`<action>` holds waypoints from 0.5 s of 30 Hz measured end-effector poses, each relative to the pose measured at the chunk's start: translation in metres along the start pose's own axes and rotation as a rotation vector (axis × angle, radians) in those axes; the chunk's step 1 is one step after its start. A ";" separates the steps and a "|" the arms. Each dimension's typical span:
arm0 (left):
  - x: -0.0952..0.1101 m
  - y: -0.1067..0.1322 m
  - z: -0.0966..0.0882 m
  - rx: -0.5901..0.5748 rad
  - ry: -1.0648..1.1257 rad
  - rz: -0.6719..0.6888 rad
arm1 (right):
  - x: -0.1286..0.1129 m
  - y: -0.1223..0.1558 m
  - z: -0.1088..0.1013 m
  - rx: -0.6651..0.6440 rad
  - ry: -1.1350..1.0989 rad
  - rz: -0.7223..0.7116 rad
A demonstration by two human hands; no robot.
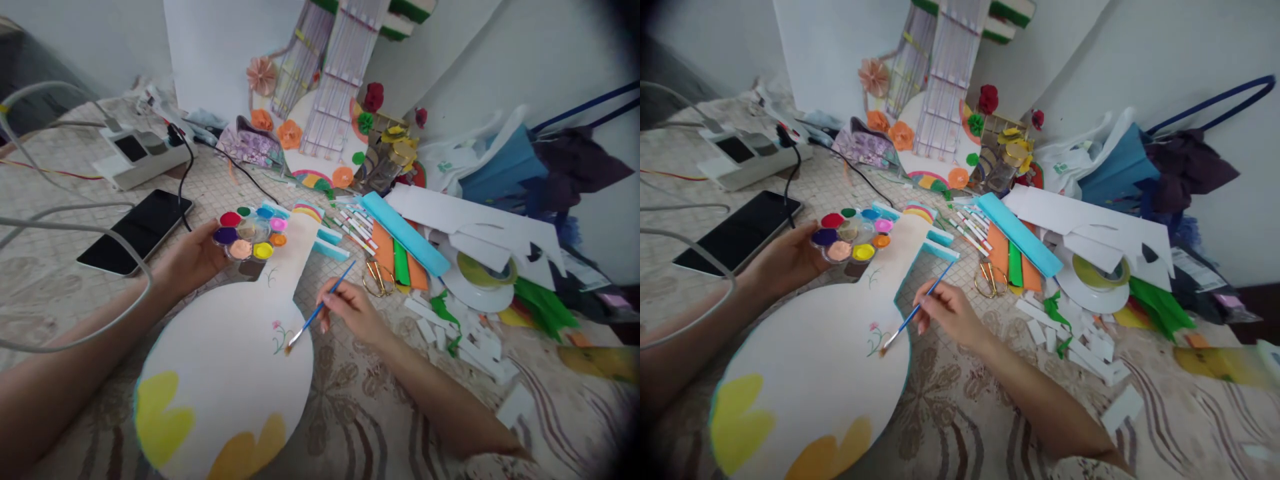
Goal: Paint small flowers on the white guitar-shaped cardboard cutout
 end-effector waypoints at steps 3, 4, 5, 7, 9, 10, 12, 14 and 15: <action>-0.002 0.001 0.002 0.005 -0.017 -0.012 | -0.013 0.003 -0.027 0.216 0.013 -0.114; -0.002 0.001 0.002 0.005 -0.015 -0.013 | -0.015 0.004 -0.030 0.236 0.004 -0.137; -0.002 0.001 0.002 0.006 -0.010 -0.011 | -0.016 0.005 -0.028 0.223 -0.008 -0.137; -0.002 0.000 0.002 0.008 -0.001 -0.010 | -0.012 0.006 -0.013 0.128 -0.024 -0.086; -0.002 0.000 0.002 0.009 -0.005 -0.015 | -0.006 0.006 0.008 -0.012 -0.008 -0.012; -0.002 0.000 0.002 0.011 -0.008 -0.017 | -0.004 0.006 0.013 -0.048 0.012 0.008; -0.002 0.001 0.003 0.007 -0.006 -0.018 | -0.007 0.004 0.006 0.001 0.057 -0.010; -0.003 0.001 0.004 0.003 -0.002 -0.026 | -0.016 0.005 -0.017 0.171 0.083 -0.088; -0.003 0.001 0.003 0.007 0.002 -0.029 | -0.020 0.006 -0.026 0.229 0.077 -0.127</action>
Point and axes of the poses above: each hand's wrist, its own y-axis away from the middle knuckle, its own z-axis out of the palm, x = y × z, the point moved 10 cm from there along -y, towards the middle knuckle, and after that the axes turned 7 degrees about -x, right-handed, at the moved point
